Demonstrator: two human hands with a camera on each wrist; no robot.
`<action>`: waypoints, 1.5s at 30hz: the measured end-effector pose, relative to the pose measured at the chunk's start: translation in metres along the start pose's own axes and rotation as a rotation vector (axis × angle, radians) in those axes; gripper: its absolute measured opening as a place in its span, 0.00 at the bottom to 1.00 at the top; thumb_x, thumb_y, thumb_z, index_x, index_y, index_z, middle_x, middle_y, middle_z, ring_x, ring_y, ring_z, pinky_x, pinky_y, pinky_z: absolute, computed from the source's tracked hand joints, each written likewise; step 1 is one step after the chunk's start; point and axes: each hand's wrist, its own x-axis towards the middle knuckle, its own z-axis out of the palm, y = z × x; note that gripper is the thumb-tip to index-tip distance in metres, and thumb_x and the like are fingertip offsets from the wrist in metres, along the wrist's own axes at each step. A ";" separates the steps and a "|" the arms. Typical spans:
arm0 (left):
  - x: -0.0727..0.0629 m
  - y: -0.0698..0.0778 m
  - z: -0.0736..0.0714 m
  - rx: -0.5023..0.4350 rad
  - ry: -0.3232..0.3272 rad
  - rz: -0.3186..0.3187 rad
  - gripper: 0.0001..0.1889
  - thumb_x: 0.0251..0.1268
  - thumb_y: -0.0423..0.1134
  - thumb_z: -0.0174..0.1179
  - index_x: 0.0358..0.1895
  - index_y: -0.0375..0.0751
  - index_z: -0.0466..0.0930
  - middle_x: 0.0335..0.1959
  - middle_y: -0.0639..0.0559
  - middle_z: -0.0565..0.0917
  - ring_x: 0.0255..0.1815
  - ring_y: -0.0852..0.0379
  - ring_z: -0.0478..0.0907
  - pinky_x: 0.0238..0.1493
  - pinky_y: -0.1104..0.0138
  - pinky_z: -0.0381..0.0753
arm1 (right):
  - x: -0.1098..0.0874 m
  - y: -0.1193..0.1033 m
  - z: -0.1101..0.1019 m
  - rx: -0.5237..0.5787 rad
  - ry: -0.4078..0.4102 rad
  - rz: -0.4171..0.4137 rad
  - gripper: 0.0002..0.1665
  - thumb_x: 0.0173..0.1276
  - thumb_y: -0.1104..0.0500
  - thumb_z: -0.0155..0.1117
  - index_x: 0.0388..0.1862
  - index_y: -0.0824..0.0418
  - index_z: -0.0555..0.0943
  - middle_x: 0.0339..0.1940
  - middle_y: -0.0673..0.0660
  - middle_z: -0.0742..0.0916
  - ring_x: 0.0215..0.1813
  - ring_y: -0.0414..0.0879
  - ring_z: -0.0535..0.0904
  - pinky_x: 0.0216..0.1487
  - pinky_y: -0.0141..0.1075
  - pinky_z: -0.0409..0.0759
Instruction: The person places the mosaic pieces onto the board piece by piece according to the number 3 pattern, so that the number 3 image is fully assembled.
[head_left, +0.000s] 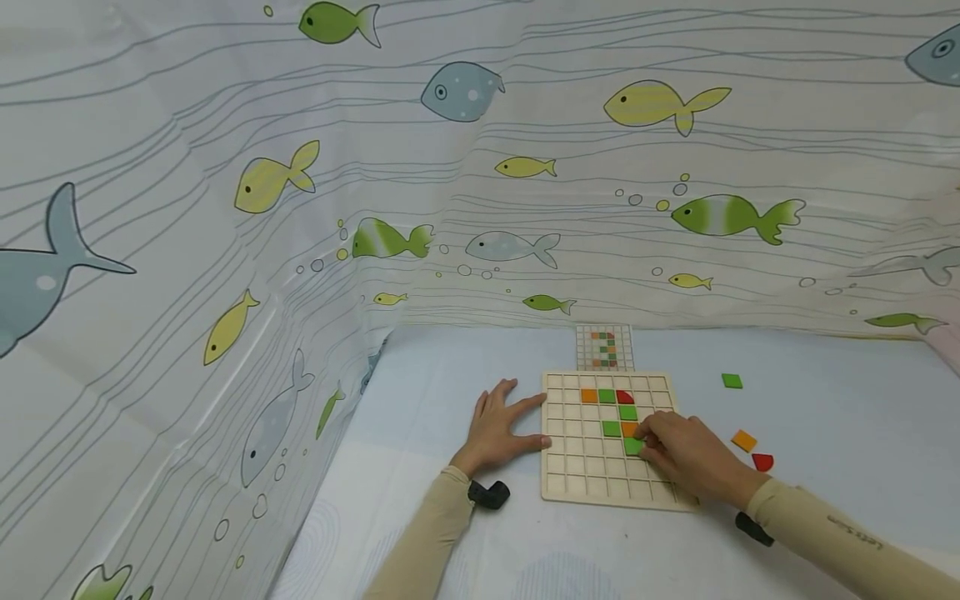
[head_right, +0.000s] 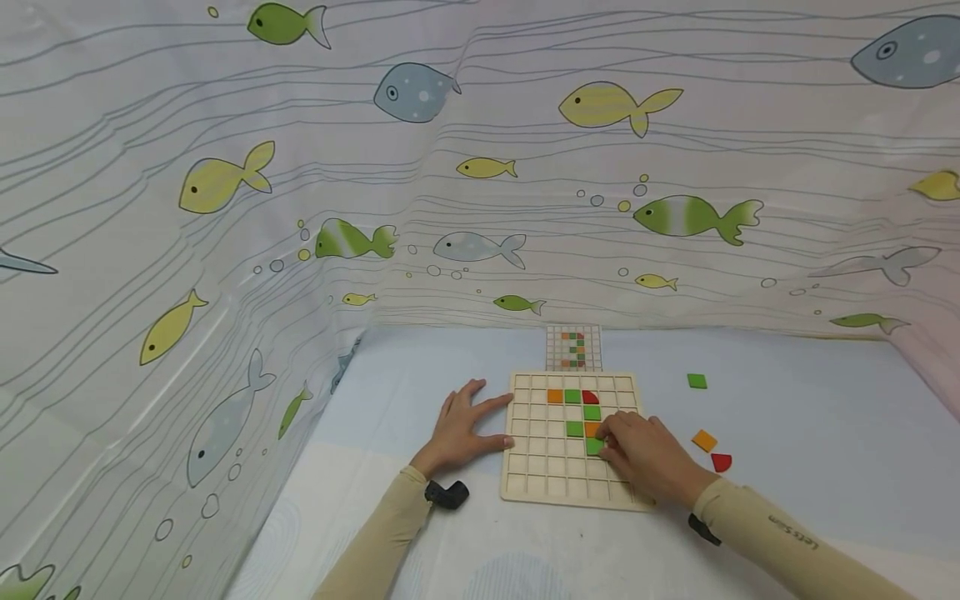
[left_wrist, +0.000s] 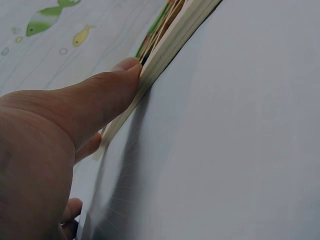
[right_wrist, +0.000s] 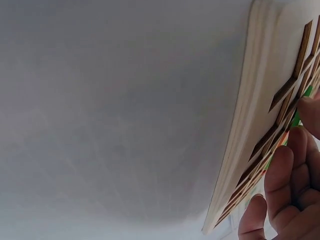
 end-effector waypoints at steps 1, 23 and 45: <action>0.000 0.000 0.000 -0.001 0.000 0.000 0.39 0.64 0.66 0.70 0.78 0.66 0.72 0.87 0.41 0.54 0.90 0.41 0.44 0.87 0.40 0.38 | 0.000 0.000 0.000 0.001 -0.005 0.004 0.10 0.71 0.55 0.75 0.47 0.50 0.83 0.36 0.37 0.80 0.37 0.30 0.70 0.39 0.33 0.72; -0.001 -0.001 0.001 0.010 0.003 0.004 0.39 0.64 0.67 0.69 0.78 0.67 0.72 0.86 0.41 0.54 0.89 0.41 0.46 0.87 0.39 0.40 | 0.002 0.002 -0.002 0.118 0.010 -0.027 0.07 0.66 0.59 0.79 0.39 0.51 0.88 0.34 0.40 0.84 0.33 0.29 0.71 0.34 0.28 0.77; 0.000 -0.002 0.001 0.007 0.008 0.008 0.39 0.64 0.67 0.69 0.78 0.66 0.72 0.86 0.41 0.54 0.89 0.41 0.46 0.87 0.39 0.39 | -0.003 0.000 0.000 0.069 0.124 -0.037 0.06 0.60 0.57 0.83 0.38 0.53 0.96 0.29 0.36 0.88 0.31 0.29 0.68 0.32 0.29 0.70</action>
